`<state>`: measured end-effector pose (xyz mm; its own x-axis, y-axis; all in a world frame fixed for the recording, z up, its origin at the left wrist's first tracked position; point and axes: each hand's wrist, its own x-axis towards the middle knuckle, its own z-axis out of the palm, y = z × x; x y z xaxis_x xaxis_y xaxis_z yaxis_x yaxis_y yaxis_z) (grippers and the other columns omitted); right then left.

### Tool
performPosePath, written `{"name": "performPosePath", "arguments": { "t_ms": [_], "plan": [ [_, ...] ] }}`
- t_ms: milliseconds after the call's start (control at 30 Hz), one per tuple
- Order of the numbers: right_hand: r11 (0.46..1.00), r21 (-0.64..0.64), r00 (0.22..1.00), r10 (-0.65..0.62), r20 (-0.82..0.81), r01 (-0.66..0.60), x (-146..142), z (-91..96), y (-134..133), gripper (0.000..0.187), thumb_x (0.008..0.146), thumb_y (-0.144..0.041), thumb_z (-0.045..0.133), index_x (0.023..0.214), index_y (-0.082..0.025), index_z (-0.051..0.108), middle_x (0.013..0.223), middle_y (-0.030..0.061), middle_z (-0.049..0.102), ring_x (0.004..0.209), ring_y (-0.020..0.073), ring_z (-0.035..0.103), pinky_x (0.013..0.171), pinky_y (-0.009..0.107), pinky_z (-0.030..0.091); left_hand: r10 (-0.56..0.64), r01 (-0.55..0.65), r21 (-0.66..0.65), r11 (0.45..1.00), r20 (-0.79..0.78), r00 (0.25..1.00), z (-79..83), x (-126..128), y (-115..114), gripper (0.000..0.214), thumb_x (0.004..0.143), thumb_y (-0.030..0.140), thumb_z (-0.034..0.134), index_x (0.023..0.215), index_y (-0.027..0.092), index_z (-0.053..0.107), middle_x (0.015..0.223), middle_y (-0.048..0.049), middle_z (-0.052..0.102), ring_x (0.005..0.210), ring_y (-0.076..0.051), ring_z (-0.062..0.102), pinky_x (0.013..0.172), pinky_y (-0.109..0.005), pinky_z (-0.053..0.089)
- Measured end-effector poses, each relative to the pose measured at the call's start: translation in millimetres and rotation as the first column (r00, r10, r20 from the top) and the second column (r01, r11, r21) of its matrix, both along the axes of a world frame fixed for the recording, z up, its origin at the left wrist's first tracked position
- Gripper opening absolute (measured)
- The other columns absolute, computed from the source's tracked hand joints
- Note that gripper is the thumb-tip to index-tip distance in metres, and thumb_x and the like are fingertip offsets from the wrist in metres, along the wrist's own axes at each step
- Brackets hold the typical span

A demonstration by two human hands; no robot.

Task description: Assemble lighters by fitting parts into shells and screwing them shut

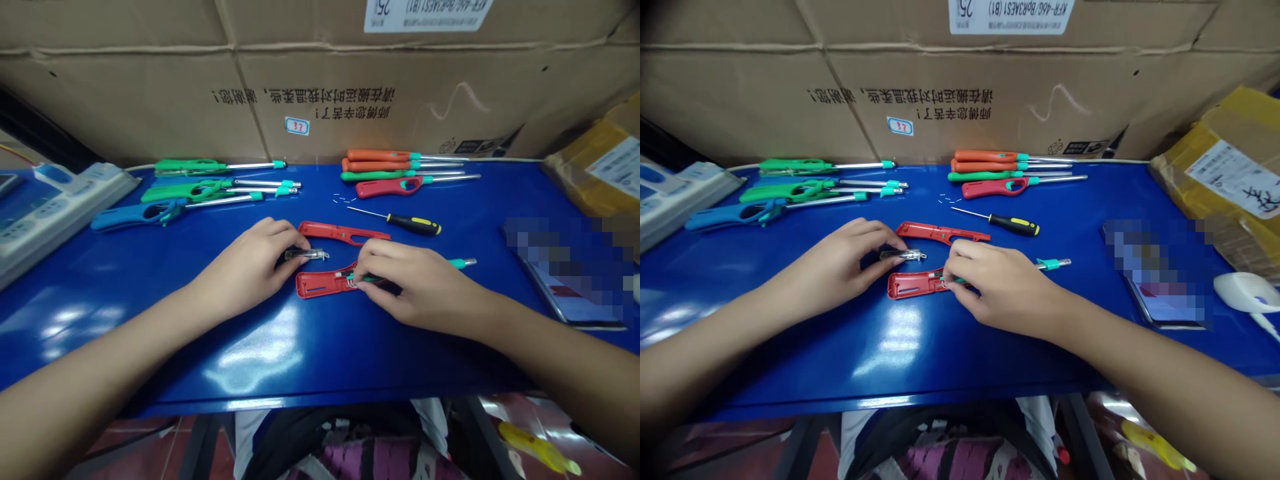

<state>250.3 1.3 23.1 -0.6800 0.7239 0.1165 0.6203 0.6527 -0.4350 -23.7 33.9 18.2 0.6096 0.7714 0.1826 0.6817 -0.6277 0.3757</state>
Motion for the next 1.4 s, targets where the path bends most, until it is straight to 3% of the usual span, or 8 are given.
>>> {"name": "performPosePath", "arguments": {
  "t_ms": [133, 333, 600, 867, 1400],
  "plan": [
    [0.996, -0.057, 0.993, -0.067, -0.093, 0.062, 0, -1.6, 0, 0.006, 0.094, -0.019, 0.060, 0.094, -0.021, 0.066, 0.099, 0.0010, 0.068, 0.090, 0.0145, 0.063, 0.076, 0.028, 0.046, -0.025, 0.028, -0.032, 0.999, 0.083, 0.996, 7.4, 5, -8, 0.024, 0.101, 0.033, 0.054, 0.109, 0.015, 0.068, 0.100, -0.0061, 0.071, 0.092, -0.021, 0.063, 0.084, -0.034, 0.050],
    [0.994, -0.065, 0.972, -0.102, -0.212, 0.091, -1, -3.0, 2, 0.006, 0.090, -0.016, 0.064, 0.088, -0.019, 0.070, 0.079, -0.0020, 0.064, 0.059, 0.0066, 0.049, 0.055, 0.022, 0.038, -0.075, 0.144, -0.300, 0.943, 0.230, 0.970, 16.4, 16, -25, 0.024, 0.106, 0.031, 0.047, 0.115, 0.024, 0.069, 0.111, 0.0019, 0.074, 0.099, -0.013, 0.069, 0.087, -0.022, 0.050],
    [0.988, -0.113, 0.960, -0.128, -0.248, 0.102, -1, -4.8, 2, 0.008, 0.088, -0.013, 0.064, 0.087, -0.019, 0.069, 0.072, -0.0047, 0.059, 0.055, 0.0045, 0.046, 0.052, 0.020, 0.038, -0.082, 0.143, -0.300, 0.943, 0.206, 0.975, 11.3, 16, -25, 0.025, 0.105, 0.028, 0.048, 0.114, 0.021, 0.070, 0.110, -0.0001, 0.074, 0.098, -0.013, 0.069, 0.087, -0.023, 0.050],
    [0.974, -0.175, 0.942, -0.189, -0.279, 0.143, -2, -0.9, 2, 0.012, 0.091, -0.014, 0.063, 0.094, -0.018, 0.074, 0.073, -0.0033, 0.064, 0.059, 0.0058, 0.054, 0.053, 0.019, 0.043, -0.078, 0.136, -0.275, 0.952, 0.212, 0.974, 12.2, 18, -24, 0.024, 0.105, 0.027, 0.048, 0.114, 0.020, 0.070, 0.111, -0.0007, 0.074, 0.100, -0.014, 0.069, 0.088, -0.022, 0.050],
    [0.977, -0.183, 0.963, -0.147, -0.225, 0.106, -3, -0.8, 0, 0.012, 0.095, -0.018, 0.060, 0.089, -0.019, 0.070, 0.074, -0.0027, 0.065, 0.062, 0.0080, 0.054, 0.058, 0.023, 0.041, -0.143, 0.188, -0.251, 0.950, 0.186, 0.972, 8.9, 16, -22, 0.026, 0.106, 0.025, 0.046, 0.116, 0.021, 0.069, 0.111, -0.0027, 0.073, 0.102, -0.016, 0.067, 0.090, -0.026, 0.050]
  ]
}}
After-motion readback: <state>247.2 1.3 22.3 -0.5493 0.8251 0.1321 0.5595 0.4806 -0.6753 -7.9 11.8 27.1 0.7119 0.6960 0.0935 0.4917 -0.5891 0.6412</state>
